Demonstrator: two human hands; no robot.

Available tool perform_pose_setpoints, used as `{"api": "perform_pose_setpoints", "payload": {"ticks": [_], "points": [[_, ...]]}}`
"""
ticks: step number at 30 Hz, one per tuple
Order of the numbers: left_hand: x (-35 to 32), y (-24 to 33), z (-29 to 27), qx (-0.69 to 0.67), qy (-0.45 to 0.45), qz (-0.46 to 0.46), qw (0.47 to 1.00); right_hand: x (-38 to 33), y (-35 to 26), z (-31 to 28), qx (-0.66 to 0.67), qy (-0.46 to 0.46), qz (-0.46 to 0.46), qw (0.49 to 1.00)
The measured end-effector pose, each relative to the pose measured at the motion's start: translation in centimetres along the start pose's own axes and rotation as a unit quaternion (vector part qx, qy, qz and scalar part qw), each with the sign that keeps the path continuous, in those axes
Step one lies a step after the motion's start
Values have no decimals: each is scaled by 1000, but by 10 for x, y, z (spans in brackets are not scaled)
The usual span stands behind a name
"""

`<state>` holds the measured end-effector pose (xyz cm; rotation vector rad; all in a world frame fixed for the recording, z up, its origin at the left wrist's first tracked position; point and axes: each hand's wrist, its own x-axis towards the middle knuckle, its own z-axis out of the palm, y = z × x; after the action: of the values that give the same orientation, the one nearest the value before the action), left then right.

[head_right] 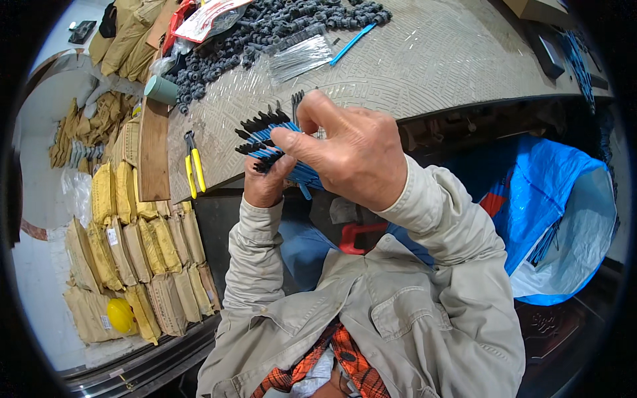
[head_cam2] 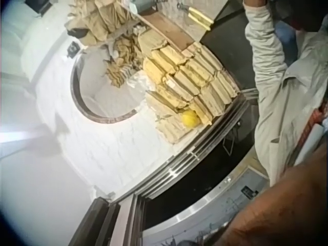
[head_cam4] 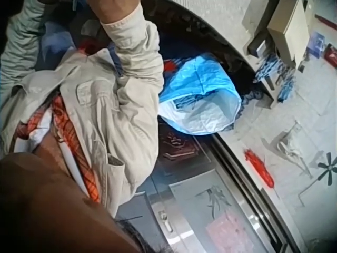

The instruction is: Assembling blue plastic arms into a central hub and securing them using a crimping tool.

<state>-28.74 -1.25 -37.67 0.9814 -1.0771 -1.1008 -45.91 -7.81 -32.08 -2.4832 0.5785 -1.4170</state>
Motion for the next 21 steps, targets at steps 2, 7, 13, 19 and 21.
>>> {"api": "perform_pose_setpoints", "payload": {"ticks": [2,7,13,19,21], "points": [[0,0,1,20,5,10,1000,0,-1,1,-10,3,-5,1000],[0,9,10,-37,16,-9,999,-3,1,9,70,18,27,997],[-2,0,2,-5,17,-6,1000,-7,3,14,117,33,50,991],[2,2,8,-15,23,10,1000,-4,4,12,73,18,34,997],[2,-3,2,-22,13,21,999,-3,4,14,115,16,49,992]]}}
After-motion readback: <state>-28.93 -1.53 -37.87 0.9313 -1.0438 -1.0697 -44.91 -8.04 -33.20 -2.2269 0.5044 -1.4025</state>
